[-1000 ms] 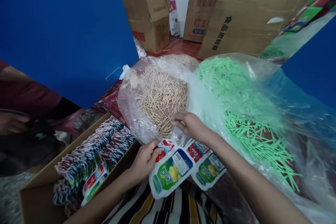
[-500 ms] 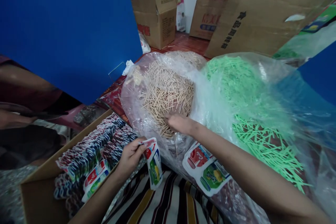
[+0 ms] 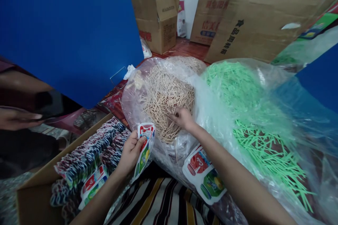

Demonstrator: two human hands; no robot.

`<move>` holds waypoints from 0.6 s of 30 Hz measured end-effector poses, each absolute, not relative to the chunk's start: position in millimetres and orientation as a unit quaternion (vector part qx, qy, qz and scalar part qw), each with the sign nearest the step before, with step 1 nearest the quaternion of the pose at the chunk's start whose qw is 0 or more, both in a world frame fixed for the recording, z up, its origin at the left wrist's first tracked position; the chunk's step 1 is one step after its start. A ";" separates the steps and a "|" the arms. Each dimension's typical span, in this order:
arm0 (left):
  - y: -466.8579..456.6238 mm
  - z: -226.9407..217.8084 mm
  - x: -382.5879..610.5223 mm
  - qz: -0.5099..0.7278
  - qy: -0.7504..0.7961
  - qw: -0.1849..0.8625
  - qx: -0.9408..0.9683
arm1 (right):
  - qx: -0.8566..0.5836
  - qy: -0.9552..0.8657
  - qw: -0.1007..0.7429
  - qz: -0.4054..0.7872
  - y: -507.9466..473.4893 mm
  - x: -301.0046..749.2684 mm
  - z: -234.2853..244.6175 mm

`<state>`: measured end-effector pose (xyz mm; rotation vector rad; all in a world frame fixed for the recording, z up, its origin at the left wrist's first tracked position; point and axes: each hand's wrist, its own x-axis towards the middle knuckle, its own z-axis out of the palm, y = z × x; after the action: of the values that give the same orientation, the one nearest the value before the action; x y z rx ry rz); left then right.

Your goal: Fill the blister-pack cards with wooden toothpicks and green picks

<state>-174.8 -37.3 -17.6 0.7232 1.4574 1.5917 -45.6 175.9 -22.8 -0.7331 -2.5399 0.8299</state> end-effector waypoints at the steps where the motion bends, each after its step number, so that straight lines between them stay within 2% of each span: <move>1: -37.0 -16.8 -176.2 0.644 0.576 0.415 0.285 | -0.267 -0.897 0.193 0.296 174.2 -46.0 -23.6; 8: -39.1 -14.2 -193.0 0.654 0.576 0.414 0.262 | -0.322 -0.878 0.209 0.285 174.1 -46.2 -24.8; 14: -42.0 -15.8 -210.8 0.688 0.582 0.354 0.251 | -0.325 -0.897 0.135 0.266 177.2 -53.0 -22.3; 18: -43.5 -18.4 -215.5 0.701 0.567 0.354 0.249 | -0.362 -0.903 0.072 0.219 182.4 -62.1 -20.2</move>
<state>-215.5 -43.5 -18.4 0.6437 1.4665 1.8121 -62.1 182.4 -20.2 -1.0885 -2.7136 0.6566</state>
